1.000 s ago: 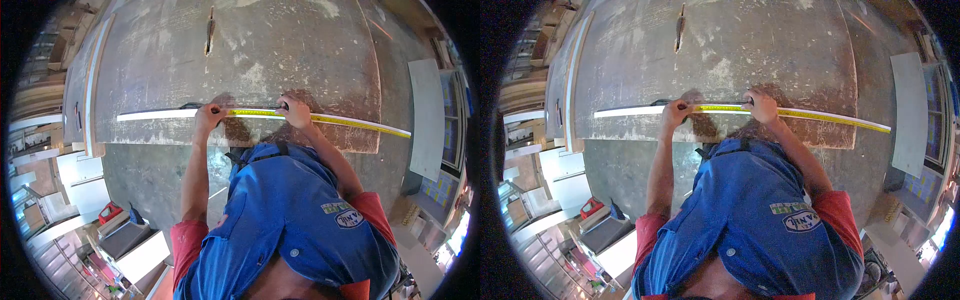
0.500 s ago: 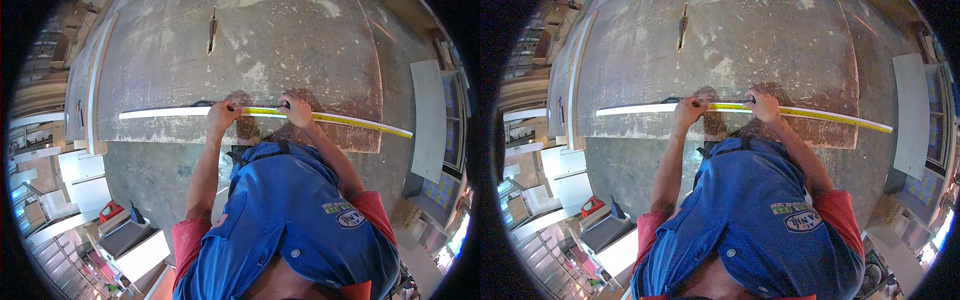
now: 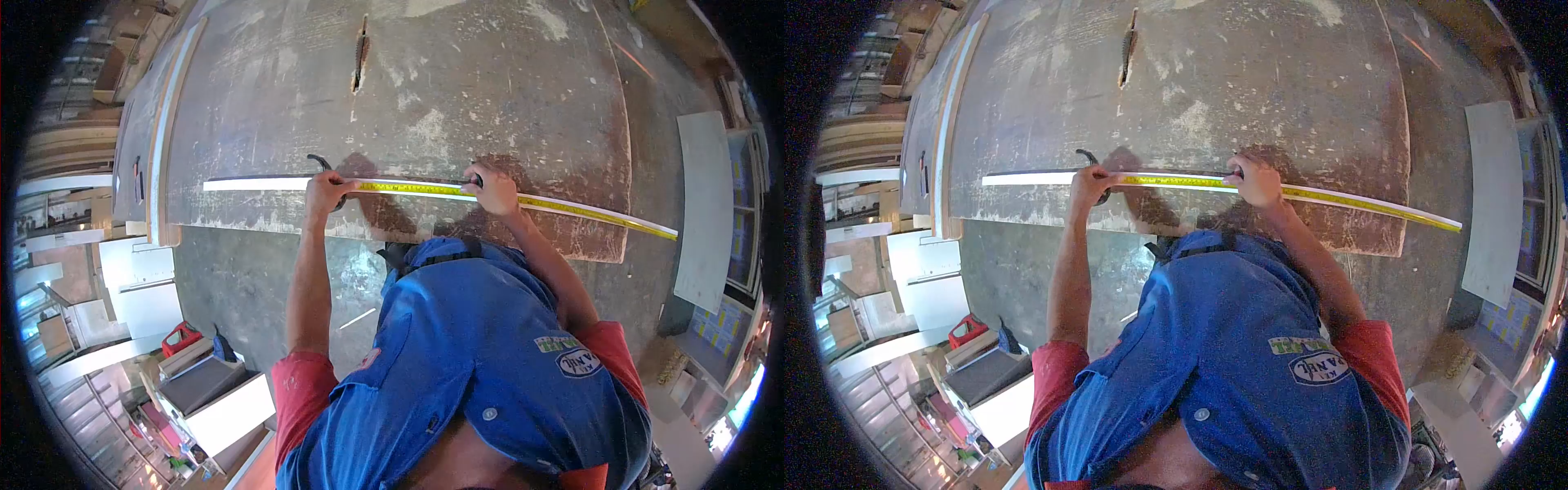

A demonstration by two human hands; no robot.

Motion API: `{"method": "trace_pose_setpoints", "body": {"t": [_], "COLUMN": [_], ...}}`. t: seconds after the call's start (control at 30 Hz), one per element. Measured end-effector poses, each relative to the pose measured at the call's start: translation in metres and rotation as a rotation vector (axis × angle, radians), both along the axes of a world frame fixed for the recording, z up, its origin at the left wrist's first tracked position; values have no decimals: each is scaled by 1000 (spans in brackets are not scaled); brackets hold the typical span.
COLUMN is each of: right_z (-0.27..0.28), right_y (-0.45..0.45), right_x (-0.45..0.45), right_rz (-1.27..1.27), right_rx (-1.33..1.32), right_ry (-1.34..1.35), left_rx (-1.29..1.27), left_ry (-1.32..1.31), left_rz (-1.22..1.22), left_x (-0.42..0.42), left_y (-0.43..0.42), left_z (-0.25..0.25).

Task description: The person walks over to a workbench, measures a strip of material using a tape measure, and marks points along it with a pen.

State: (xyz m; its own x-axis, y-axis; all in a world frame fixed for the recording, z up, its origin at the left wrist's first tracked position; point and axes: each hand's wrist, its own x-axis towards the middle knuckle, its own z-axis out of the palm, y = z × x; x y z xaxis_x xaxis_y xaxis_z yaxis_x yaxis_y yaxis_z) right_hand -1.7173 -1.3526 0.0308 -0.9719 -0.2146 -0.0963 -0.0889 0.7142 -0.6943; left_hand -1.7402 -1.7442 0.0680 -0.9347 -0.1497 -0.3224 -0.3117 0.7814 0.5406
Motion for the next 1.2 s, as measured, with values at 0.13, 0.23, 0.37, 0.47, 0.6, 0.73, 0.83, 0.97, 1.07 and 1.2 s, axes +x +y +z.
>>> {"method": "trace_pose_setpoints", "body": {"t": [0.13,0.23,0.37,0.47,0.6,0.73,0.83,0.97,1.07,1.2], "right_z": [1,-2,-4,-4,-4,-9,-6,1,25,13], "right_y": [0,0,1,1,1,3,3,-3,-21,-46], "right_x": [-1,-1,-1,-2,-2,-2,0,2,0,-12], "right_rz": [9,-9,-12,-3,-18,3,0,-58,-70,36], "right_rx": [32,37,26,42,51,29,5,-22,-126,-293], "right_ry": [17,-34,-39,-21,-92,-3,11,144,97,66], "left_rx": [-67,-57,-55,-94,-61,-83,-107,-138,-124,-126], "left_ry": [86,68,26,-34,-39,-48,-80,-57,-26,-62], "left_rz": [-76,-127,-141,-115,-133,-135,-110,-105,-96,-84], "left_x": [0,-3,-3,-5,-7,-10,-11,-11,-11,-12], "left_y": [7,17,37,41,37,37,39,43,42,40], "left_z": [-1,-9,-4,0,-1,-5,-3,-1,-3,-5]}}
